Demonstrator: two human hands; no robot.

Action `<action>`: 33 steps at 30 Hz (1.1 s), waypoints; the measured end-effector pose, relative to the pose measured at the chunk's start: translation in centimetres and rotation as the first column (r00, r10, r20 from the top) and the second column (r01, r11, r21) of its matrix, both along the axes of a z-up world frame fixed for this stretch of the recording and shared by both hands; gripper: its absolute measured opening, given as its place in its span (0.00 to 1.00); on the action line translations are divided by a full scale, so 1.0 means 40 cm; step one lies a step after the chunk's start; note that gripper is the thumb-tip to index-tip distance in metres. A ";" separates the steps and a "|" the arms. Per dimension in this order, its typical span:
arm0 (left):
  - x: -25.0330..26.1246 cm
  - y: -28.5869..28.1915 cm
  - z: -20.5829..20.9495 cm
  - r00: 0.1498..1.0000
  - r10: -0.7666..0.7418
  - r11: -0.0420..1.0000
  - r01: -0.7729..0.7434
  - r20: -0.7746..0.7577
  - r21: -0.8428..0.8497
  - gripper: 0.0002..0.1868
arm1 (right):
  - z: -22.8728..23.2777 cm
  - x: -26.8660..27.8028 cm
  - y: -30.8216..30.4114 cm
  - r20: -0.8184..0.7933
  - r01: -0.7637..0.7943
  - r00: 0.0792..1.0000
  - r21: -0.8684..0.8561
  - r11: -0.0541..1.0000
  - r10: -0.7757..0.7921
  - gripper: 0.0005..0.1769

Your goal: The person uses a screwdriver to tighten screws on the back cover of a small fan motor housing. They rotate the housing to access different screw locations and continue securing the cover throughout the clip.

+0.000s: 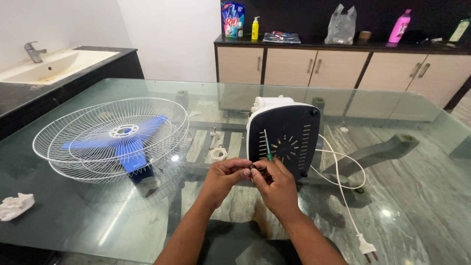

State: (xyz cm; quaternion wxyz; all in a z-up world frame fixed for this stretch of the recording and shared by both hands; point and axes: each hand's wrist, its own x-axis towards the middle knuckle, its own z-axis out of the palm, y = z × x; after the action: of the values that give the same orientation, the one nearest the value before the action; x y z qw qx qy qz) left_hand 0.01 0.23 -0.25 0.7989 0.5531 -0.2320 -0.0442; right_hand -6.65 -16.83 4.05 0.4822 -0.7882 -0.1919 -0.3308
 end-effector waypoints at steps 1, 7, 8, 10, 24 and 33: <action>0.003 -0.002 -0.001 1.000 -0.015 0.999 0.015 -0.005 -0.030 0.14 | 0.002 -0.002 -0.003 -0.010 0.010 1.000 -0.005 1.000 -0.010 0.09; 0.005 -0.003 -0.005 1.000 -0.008 1.000 0.008 -0.010 0.002 0.13 | 0.005 -0.002 -0.007 -0.049 0.009 0.999 -0.003 1.000 -0.009 0.08; 0.004 -0.002 -0.002 1.000 -0.008 1.000 0.008 -0.020 0.009 0.12 | 0.004 0.000 -0.005 -0.045 0.003 0.999 0.002 1.000 -0.003 0.07; 0.004 0.003 0.005 0.998 -0.024 1.000 0.024 -0.066 -0.007 0.12 | -0.001 -0.003 0.001 -0.001 -0.005 1.000 -0.006 1.000 0.005 0.07; 0.002 0.019 0.013 0.988 -0.080 0.997 0.078 -0.128 -0.026 0.11 | 0.025 -0.022 0.005 0.083 0.024 0.996 -0.098 0.995 -0.016 0.10; -0.009 0.047 0.035 0.961 -0.188 0.982 0.179 -0.206 -0.059 0.08 | 0.018 -0.020 0.005 0.075 -0.050 0.996 -0.099 0.994 0.057 0.07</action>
State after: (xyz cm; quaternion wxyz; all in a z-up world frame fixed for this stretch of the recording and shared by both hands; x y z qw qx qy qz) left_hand -0.36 2.09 1.16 0.8222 0.5056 -0.1974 -0.1716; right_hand -7.44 -16.63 4.76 0.4440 -0.7919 -0.2474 -0.3383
